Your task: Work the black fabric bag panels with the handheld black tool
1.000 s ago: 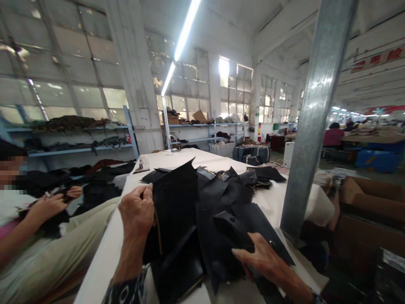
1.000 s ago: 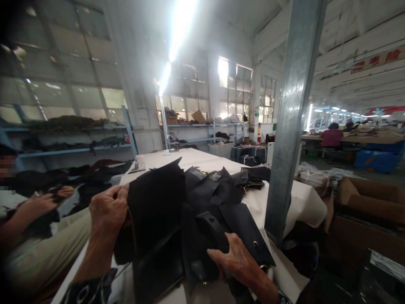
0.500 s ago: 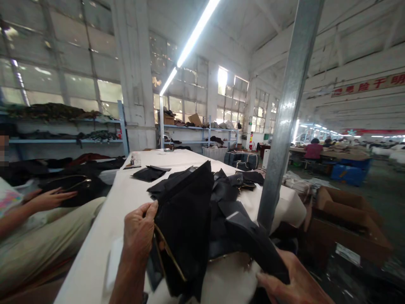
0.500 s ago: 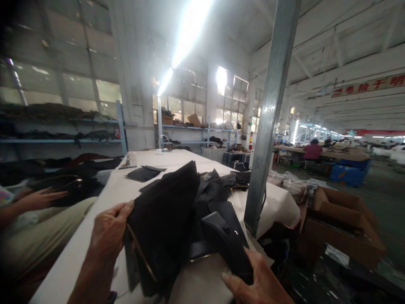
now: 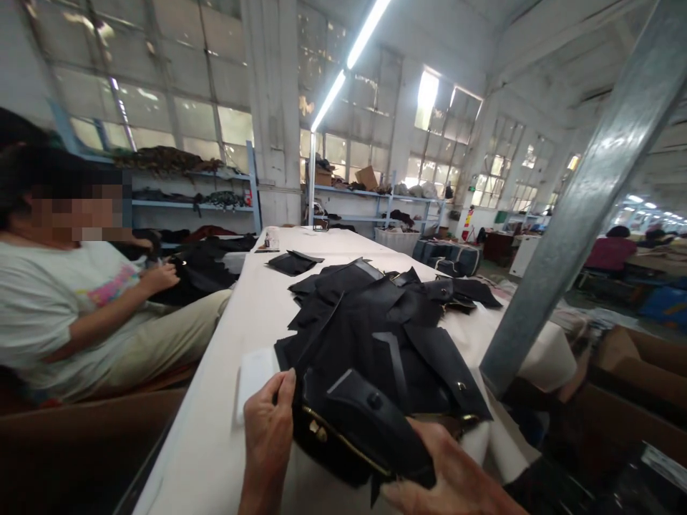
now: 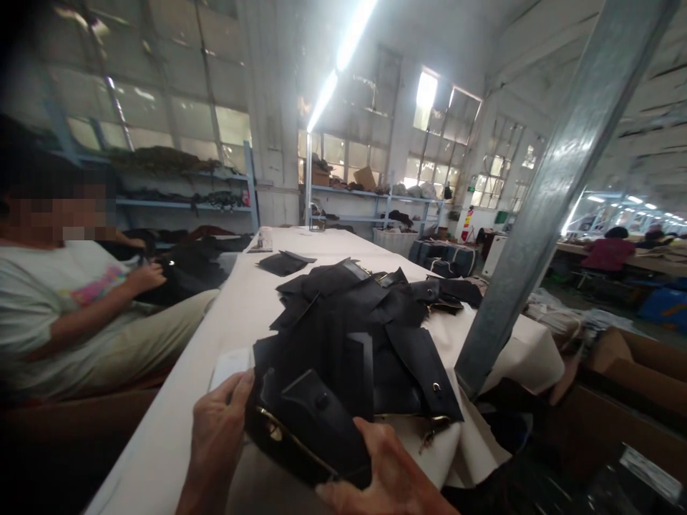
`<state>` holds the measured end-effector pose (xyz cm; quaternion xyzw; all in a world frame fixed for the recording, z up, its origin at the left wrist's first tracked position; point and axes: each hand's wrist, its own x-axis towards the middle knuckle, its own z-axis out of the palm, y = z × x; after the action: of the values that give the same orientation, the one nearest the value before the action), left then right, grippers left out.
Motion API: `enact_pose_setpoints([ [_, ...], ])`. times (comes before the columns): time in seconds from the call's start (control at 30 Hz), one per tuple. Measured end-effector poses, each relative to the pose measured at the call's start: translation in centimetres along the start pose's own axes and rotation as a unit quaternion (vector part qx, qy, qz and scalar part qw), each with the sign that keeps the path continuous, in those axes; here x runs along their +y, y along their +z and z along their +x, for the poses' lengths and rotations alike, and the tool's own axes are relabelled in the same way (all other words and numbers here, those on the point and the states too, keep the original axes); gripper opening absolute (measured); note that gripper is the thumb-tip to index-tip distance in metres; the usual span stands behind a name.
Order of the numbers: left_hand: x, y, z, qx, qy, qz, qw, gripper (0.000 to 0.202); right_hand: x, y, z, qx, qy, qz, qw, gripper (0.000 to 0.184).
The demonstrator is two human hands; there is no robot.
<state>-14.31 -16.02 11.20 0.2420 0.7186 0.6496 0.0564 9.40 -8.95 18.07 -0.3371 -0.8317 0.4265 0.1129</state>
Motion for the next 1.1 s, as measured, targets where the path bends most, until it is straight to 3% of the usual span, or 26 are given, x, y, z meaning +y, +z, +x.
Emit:
enact_pose_setpoints([
  [0.17,-1.7,0.2,-0.2,-0.037,0.000,-0.022,0.999,0.035,0.0,0.8,2.4,-0.046,0.017,-0.004,0.999,0.056],
  [0.33,-2.3,0.8,-0.2,-0.050,-0.005,-0.053,0.997,0.032,0.8,1.7,3.9,-0.076,0.037,0.079,0.993,0.060],
  [0.57,-3.4,2.4,-0.5,-0.077,-0.044,-0.109,0.990,0.039,-0.4,1.4,5.4,-0.080,0.005,0.115,0.990,0.032],
  [0.77,-3.3,3.3,-1.0,-0.079,-0.081,-0.153,0.982,0.039,-0.4,0.7,4.4,-0.065,0.017,0.072,0.995,0.033],
  [0.97,-4.0,3.5,-0.6,-0.049,-0.099,-0.148,0.983,0.038,-0.1,1.3,1.9,0.005,0.039,0.009,0.999,0.037],
  [1.1,-5.0,3.8,-0.3,-0.027,-0.075,-0.112,0.990,0.040,0.7,2.3,3.2,-0.053,0.037,0.021,0.998,0.032],
])
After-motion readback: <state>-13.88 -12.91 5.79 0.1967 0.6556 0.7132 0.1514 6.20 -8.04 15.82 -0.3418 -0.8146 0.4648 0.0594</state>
